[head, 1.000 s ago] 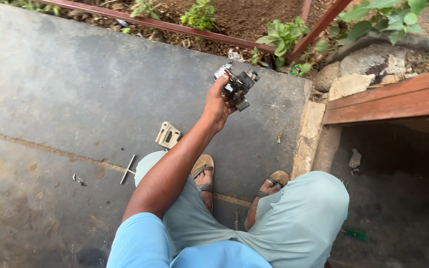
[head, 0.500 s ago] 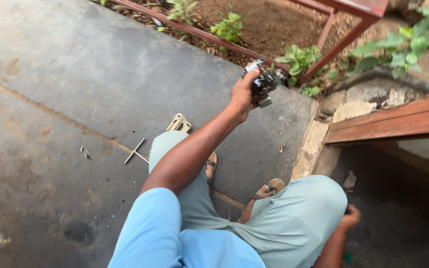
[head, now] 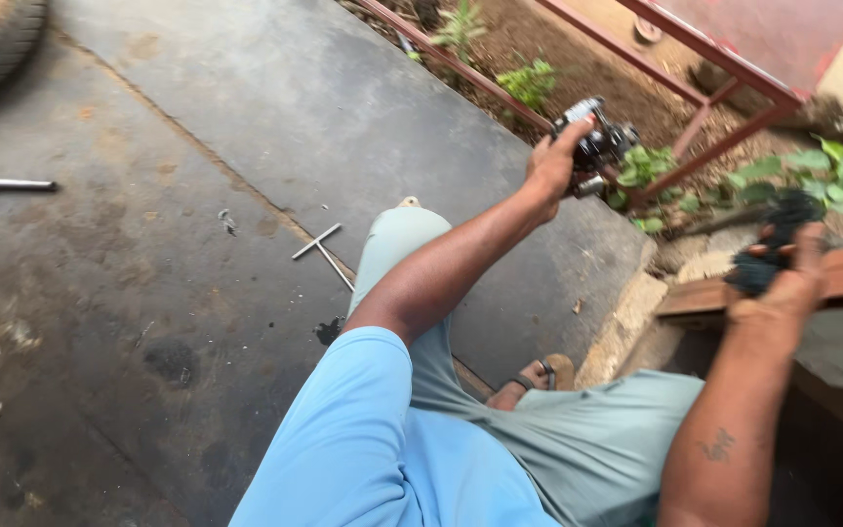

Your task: The person removes internal components from a motorcycle brake caliper using a screwdriver and cleans the parts with a cloth.

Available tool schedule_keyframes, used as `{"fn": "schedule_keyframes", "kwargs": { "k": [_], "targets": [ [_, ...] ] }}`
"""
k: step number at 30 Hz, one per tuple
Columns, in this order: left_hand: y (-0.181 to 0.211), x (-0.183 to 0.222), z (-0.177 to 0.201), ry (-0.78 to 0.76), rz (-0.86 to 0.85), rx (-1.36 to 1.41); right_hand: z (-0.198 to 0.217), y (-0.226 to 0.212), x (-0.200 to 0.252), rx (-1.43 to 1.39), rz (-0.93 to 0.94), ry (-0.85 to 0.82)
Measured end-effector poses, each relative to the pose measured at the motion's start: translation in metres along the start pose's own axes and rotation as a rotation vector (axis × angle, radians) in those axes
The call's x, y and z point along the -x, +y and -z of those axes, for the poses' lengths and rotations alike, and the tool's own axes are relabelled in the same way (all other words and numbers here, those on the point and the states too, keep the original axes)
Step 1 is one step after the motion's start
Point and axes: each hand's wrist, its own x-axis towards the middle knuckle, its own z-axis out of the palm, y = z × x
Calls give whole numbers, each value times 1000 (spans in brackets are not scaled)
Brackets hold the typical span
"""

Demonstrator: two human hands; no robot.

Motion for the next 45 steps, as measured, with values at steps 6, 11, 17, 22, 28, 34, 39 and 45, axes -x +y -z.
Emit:
{"fn": "schedule_keyframes", "kwargs": {
  "k": [6,11,17,22,28,34,39,45],
  "targets": [
    [5,-3,19,26,72,-39,-47,108,40,324,-138,33],
    [0,-39,32,12,69,-2,-35,131,21,264,-183,-106],
    [-14,-66,46,27,117,16,-30,153,1,353,-219,-132],
    [0,-59,43,28,200,25,-34,169,-18,477,-78,-65],
    [-4,-60,48,85,261,-38,-60,169,-8,300,-373,-56],
    [-10,-67,52,29,260,-17,-25,194,-25,546,-218,-112],
    [-17,-69,47,5,291,10,-36,171,-24,53,-397,-45],
    [-26,-70,59,-60,299,-42,-51,150,-7,247,-219,-177]
  ]
}}
